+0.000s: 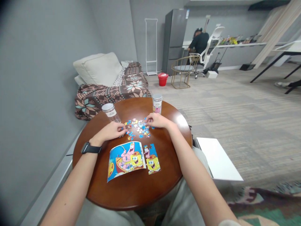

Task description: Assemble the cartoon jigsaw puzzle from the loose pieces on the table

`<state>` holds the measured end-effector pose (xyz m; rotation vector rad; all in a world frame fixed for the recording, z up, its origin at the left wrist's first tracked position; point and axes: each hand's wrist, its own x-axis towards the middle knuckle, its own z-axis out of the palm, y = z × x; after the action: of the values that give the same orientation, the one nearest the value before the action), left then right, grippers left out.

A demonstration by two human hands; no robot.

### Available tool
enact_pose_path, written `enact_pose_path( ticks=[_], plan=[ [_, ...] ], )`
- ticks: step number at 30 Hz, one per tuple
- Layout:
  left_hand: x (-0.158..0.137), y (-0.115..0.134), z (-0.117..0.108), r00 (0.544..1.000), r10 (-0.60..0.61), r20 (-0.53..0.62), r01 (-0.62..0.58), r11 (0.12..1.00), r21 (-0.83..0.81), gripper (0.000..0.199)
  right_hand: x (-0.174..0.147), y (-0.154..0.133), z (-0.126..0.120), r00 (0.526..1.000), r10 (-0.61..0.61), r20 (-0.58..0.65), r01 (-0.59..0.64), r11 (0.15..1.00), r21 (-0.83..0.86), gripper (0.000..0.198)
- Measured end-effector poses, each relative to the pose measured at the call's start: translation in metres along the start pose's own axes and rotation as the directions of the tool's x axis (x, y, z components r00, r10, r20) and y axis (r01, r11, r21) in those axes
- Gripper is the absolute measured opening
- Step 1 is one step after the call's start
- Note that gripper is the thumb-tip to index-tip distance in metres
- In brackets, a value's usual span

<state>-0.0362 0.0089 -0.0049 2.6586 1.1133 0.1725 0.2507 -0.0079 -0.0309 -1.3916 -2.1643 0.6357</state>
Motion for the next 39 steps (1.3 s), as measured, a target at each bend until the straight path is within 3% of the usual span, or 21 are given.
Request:
enact_pose_path(
  ticks=[4,9,13,20,33,39],
  plan=[
    [0.001,-0.001,0.004,1.000,0.011,-0.008,-0.011,1.000,-0.008,0.029,0.001,-0.003,0.007,0.991,-0.126,0.041,0.126,0.992,-0.005,0.015],
    [0.002,0.000,0.003,1.000,0.022,0.002,-0.022,1.000,0.007,0.030,0.003,-0.006,0.009,0.976,-0.201,0.082,0.201,0.979,0.015,0.018],
    [0.001,0.000,0.003,1.000,0.020,-0.003,-0.019,1.000,0.010,0.031,0.000,-0.002,0.006,0.991,-0.121,0.065,0.118,0.992,0.045,0.018],
    [0.001,0.001,0.006,1.000,0.003,-0.017,-0.002,1.000,0.022,0.030,-0.001,0.004,0.005,0.986,0.029,0.166,-0.048,0.992,0.115,0.027],
    [0.001,0.003,0.004,1.000,-0.006,-0.017,0.006,1.000,-0.002,0.028,-0.004,-0.002,0.000,0.984,0.022,0.178,-0.036,0.997,0.074,0.015],
    [0.002,0.003,0.006,1.000,0.000,-0.023,-0.001,1.000,-0.011,0.029,-0.003,-0.011,0.000,0.980,-0.002,0.199,-0.026,0.990,0.140,0.012]
  ],
)
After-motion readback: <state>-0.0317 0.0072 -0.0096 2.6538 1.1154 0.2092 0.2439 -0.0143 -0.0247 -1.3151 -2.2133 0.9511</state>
